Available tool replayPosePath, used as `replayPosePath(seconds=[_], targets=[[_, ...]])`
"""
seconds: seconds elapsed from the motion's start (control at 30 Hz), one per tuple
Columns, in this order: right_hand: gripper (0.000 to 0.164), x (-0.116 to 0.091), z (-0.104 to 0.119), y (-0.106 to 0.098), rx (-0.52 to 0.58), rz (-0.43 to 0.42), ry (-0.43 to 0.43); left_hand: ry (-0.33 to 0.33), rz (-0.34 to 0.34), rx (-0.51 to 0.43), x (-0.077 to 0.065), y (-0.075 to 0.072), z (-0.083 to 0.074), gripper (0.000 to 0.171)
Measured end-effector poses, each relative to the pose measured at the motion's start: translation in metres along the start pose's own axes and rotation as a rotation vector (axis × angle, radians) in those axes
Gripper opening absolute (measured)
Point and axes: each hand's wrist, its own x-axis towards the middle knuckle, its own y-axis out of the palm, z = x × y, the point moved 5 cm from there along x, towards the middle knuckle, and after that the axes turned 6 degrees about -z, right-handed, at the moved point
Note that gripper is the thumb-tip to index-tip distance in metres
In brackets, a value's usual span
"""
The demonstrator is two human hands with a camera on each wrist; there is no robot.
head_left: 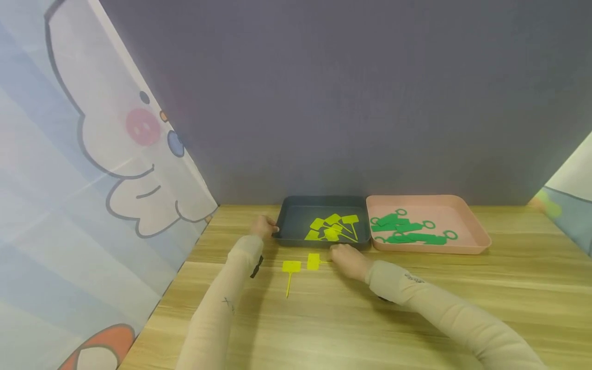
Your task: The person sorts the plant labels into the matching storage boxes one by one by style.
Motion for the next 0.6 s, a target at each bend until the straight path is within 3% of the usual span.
replayPosePath(seconds=[0.33, 0.6], targets=[[0.029, -0.0006, 0.0048, -0.0024, -0.062, 0.001, -0.016, 0.015, -0.021, 0.013, -0.0013, -0.0015, -0.0009, 0.029], [0.026, 0.0004, 0.0053, -0.0028, -0.028, 0.004, -0.016, 0.02, -0.018, 0.001, 0.0003, 0.0003, 0.0015, 0.028]])
